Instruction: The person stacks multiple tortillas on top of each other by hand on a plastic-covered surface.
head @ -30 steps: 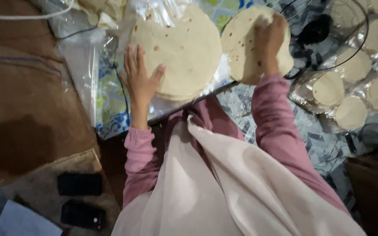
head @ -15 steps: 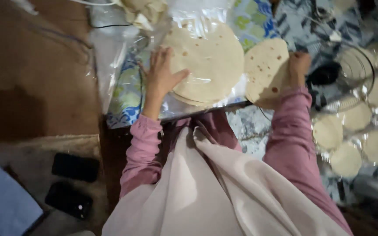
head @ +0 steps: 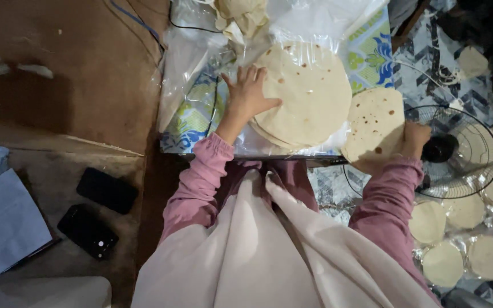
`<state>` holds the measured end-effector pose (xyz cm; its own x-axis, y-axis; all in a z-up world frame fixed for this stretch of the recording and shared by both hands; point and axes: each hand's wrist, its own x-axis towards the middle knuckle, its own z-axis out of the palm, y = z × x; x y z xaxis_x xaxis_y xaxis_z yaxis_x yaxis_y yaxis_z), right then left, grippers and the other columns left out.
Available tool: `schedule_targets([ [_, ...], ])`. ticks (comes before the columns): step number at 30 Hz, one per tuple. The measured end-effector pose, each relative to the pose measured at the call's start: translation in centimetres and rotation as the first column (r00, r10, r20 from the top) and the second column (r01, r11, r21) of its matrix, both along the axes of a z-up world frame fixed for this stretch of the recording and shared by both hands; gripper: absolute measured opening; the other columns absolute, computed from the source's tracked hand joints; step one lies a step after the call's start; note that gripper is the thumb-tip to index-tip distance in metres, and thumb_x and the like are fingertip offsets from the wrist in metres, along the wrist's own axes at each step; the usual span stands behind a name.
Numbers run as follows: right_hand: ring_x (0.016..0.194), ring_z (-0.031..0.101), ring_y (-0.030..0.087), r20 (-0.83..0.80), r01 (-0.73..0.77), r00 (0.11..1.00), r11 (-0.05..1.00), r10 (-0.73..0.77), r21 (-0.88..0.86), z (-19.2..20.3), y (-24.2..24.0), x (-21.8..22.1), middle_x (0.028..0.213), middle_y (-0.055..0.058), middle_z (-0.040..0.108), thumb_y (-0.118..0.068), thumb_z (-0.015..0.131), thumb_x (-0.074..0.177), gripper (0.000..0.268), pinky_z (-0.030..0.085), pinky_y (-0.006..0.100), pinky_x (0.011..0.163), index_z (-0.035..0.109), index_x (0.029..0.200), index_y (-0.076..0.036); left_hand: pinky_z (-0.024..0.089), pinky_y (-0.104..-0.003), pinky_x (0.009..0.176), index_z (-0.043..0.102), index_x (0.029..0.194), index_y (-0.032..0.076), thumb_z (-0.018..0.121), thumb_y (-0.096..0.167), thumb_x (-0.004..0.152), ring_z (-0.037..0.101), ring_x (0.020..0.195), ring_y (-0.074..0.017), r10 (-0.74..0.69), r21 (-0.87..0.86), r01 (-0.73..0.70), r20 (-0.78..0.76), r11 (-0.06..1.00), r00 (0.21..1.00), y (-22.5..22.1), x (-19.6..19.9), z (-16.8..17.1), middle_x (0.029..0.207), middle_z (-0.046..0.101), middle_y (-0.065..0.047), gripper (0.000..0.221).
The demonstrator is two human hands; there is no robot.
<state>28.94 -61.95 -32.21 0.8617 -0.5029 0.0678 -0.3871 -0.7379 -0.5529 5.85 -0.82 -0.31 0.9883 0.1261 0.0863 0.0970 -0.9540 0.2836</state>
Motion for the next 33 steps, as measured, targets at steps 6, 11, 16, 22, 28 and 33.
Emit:
schedule_targets([
  [6,0.097,0.072,0.037,0.168,-0.776,0.581,0.605,0.796,-0.181,-0.1,-3.5,-3.3,0.102,0.023,0.073,-0.012,0.057,0.090,0.029,0.054,0.043,0.081,0.072,0.110,0.002,0.015,-0.086,0.105,0.047,0.146,0.011,0.077,0.071,0.070,0.032,0.144,-0.0467,0.001,-0.016,-0.001,0.009,1.000,1.000,-0.1,0.0,-0.1,0.152,0.044,-0.016,0.101],
  [11,0.088,0.069,0.048,-0.016,-0.479,0.871,0.841,0.491,-0.251,-0.7,-3.0,-0.9,0.093,0.032,0.071,-0.022,0.073,0.094,0.025,0.053,0.052,0.077,0.077,0.099,0.002,0.015,-0.086,0.105,0.047,0.145,0.011,0.077,0.071,0.069,0.034,0.143,-0.0472,0.016,-0.005,-0.016,0.035,1.000,0.999,-0.3,0.2,-0.6,0.152,0.044,-0.017,0.102],
  [16,0.088,0.068,0.046,0.328,-0.220,0.882,0.912,0.338,-0.347,12.2,7.5,-9.6,0.096,0.028,0.070,-0.009,0.062,0.099,0.014,0.053,0.053,0.080,0.066,0.096,0.004,0.014,-0.086,0.105,0.046,0.146,0.012,0.076,0.072,0.070,0.033,0.143,-0.0479,0.013,-0.020,-0.013,0.022,1.000,1.000,-0.3,0.0,-0.8,0.153,0.043,-0.017,0.101],
  [22,0.086,0.068,0.040,0.450,-0.354,0.808,0.924,0.381,-0.146,15.7,10.4,-13.3,0.098,0.024,0.069,-0.012,0.059,0.104,0.017,0.053,0.052,0.075,0.061,0.112,0.003,0.010,-0.086,0.106,0.046,0.147,0.012,0.075,0.071,0.070,0.030,0.145,-0.0467,0.020,-0.055,-0.019,0.019,0.998,1.000,-0.2,0.5,-1.9,0.155,0.040,-0.017,0.101],
  [28,0.097,0.067,0.043,0.249,-0.487,0.810,0.845,0.531,-0.219,13.0,8.9,-10.1,0.107,0.026,0.070,-0.020,0.072,0.102,0.028,0.053,0.053,0.085,0.073,0.125,-0.004,0.006,-0.083,0.110,0.040,0.154,0.011,0.066,0.078,0.073,0.024,0.149,-0.0456,0.052,0.034,-0.051,-0.050,0.998,0.997,-1.4,0.5,-2.4,0.162,0.032,-0.017,0.109],
  [33,0.127,0.060,0.041,0.325,-0.511,0.687,0.750,0.650,-0.419,16.8,14.2,-17.1,0.138,0.025,0.065,-0.007,0.062,0.103,0.038,0.046,0.050,0.106,0.067,0.139,0.000,0.000,-0.080,0.114,0.037,0.158,0.009,0.062,0.082,0.073,0.015,0.154,-0.0449,0.086,0.087,-0.083,-0.028,0.993,0.996,-2.3,0.3,-2.1,0.165,0.026,-0.020,0.115],
])
